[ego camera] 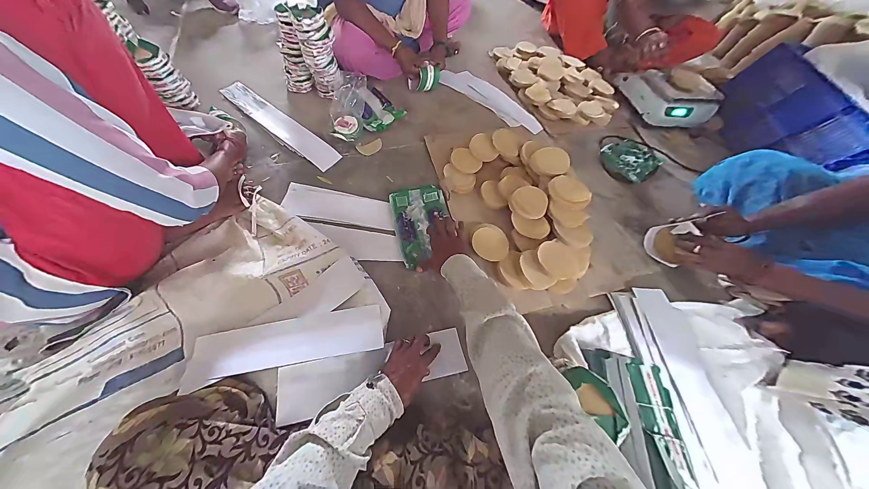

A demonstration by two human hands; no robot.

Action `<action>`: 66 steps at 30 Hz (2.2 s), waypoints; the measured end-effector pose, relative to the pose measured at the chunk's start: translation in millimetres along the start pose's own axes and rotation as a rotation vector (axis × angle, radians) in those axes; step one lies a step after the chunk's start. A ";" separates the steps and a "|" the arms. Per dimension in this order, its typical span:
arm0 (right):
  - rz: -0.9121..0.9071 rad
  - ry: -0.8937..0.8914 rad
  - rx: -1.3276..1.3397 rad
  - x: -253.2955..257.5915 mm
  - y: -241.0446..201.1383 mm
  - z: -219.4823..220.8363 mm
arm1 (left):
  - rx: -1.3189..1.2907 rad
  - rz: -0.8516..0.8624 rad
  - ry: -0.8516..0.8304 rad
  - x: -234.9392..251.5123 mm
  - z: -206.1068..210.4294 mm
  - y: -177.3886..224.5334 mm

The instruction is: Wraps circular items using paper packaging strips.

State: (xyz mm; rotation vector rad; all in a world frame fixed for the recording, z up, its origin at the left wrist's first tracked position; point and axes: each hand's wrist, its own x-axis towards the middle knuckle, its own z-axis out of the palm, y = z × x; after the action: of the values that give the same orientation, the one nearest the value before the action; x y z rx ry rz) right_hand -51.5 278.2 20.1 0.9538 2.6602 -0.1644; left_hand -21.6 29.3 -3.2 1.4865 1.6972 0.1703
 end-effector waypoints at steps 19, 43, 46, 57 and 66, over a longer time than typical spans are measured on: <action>0.177 -0.010 0.392 -208.4 5.7 85.4 | 0.019 -0.120 0.006 8.7 -13.4 15.6; 0.283 -0.339 0.140 -272.8 -33.8 75.7 | 0.055 -0.143 0.016 8.4 -12.8 20.1; 0.263 -0.410 0.153 -285.2 -34.5 70.7 | 0.071 -0.153 0.017 9.0 -13.2 21.5; 0.397 0.037 0.302 -155.6 16.8 -29.8 | 0.058 -0.119 0.007 12.4 -10.8 15.1; 0.506 -0.115 0.209 -6.8 95.4 -44.3 | 0.007 -0.122 -0.045 16.2 -15.4 10.6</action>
State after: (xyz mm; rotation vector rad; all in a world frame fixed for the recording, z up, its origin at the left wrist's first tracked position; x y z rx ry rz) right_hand 3.0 357.0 63.8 1.5937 2.2434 -0.3701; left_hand -22.7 52.7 4.9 1.3777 1.7474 0.0651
